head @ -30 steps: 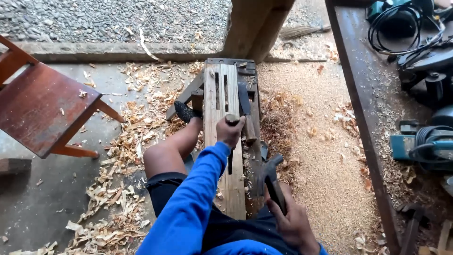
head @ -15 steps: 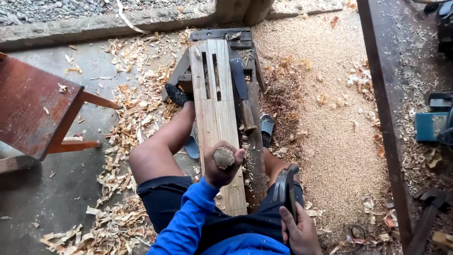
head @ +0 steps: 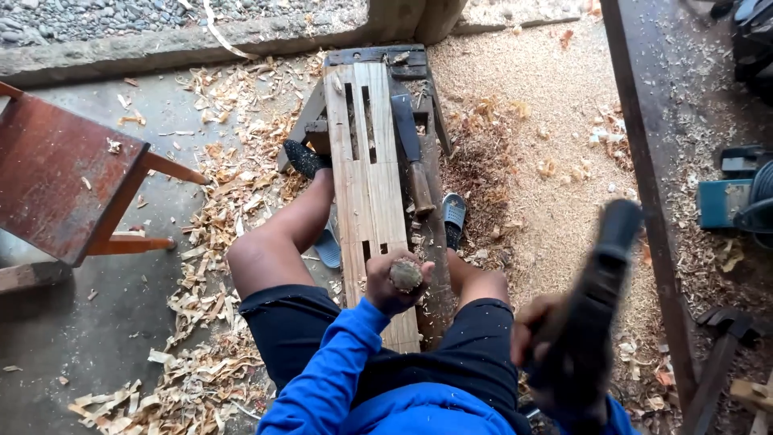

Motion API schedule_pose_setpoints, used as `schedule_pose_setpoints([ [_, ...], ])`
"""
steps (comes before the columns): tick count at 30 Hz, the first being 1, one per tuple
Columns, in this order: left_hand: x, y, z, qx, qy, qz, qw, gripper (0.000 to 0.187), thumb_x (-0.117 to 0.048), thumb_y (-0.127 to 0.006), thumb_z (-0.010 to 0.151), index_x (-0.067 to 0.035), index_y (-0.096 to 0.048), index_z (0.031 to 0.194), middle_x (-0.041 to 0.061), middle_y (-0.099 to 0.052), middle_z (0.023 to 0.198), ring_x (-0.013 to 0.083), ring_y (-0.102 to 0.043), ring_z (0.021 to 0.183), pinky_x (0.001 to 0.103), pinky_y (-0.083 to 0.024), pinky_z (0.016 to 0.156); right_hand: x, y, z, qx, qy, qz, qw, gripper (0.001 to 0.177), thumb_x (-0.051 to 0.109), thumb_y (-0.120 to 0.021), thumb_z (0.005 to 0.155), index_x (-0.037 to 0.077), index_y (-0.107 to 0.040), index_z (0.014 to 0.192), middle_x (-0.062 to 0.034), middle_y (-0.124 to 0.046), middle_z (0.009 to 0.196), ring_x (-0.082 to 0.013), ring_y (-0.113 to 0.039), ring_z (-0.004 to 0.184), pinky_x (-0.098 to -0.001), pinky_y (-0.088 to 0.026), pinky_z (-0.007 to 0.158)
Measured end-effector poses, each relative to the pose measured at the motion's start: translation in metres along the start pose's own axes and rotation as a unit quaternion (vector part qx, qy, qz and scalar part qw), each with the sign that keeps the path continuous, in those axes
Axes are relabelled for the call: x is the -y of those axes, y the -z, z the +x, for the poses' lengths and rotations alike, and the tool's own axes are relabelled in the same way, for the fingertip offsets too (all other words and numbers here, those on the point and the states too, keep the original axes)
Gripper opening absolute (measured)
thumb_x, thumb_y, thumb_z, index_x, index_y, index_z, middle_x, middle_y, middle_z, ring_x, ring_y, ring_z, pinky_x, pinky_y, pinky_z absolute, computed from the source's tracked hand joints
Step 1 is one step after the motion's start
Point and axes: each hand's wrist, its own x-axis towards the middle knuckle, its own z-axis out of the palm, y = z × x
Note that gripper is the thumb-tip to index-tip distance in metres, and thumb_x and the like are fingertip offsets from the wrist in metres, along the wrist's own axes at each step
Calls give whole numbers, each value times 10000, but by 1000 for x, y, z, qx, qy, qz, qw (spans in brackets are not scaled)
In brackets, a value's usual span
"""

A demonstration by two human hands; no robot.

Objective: Using a chisel and hammer to carve mortise joints in a wooden beam.

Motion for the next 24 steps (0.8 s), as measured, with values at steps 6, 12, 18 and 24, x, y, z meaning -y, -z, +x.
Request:
schedule_pose_setpoints([
  [6, 18, -3, -17, -4, -22, -2, 1000, 219, -224, -845, 826, -81, -680, 850, 83, -669, 677, 182, -708, 595, 305, -545, 570, -54, -16, -10, 130, 73, -436, 888, 484, 413, -704, 895, 26, -609, 1171, -107, -659, 745, -290, -671, 627, -369, -494, 561],
  [12, 75, -8, 46, -61, 111, 31, 991, 317, -367, -828, 872, -86, -686, 908, 60, -720, 739, 163, -741, 666, 323, -590, 597, -57, -1, 2, 104, -208, -407, 883, 320, 389, -658, 943, 80, -657, 1026, -85, -618, 576, -149, -627, 478, -320, -493, 481],
  [18, 46, -13, 72, -60, 142, -36, 987, 305, -326, -827, 878, -58, -688, 917, 75, -735, 775, 150, -710, 716, 325, -585, 650, -70, 22, -7, -18, -267, -215, 939, 342, 388, -562, 969, 51, -617, 970, -33, -560, 552, -109, -531, 414, -277, -414, 399],
  [24, 39, -11, 81, -28, 111, -25, 993, 340, -335, -828, 883, -46, -650, 905, 82, -725, 764, 139, -718, 691, 325, -574, 633, -72, 17, 11, 14, -306, -170, 937, 382, 396, -554, 993, 16, -595, 1008, -19, -554, 581, -105, -520, 419, -262, -402, 402],
])
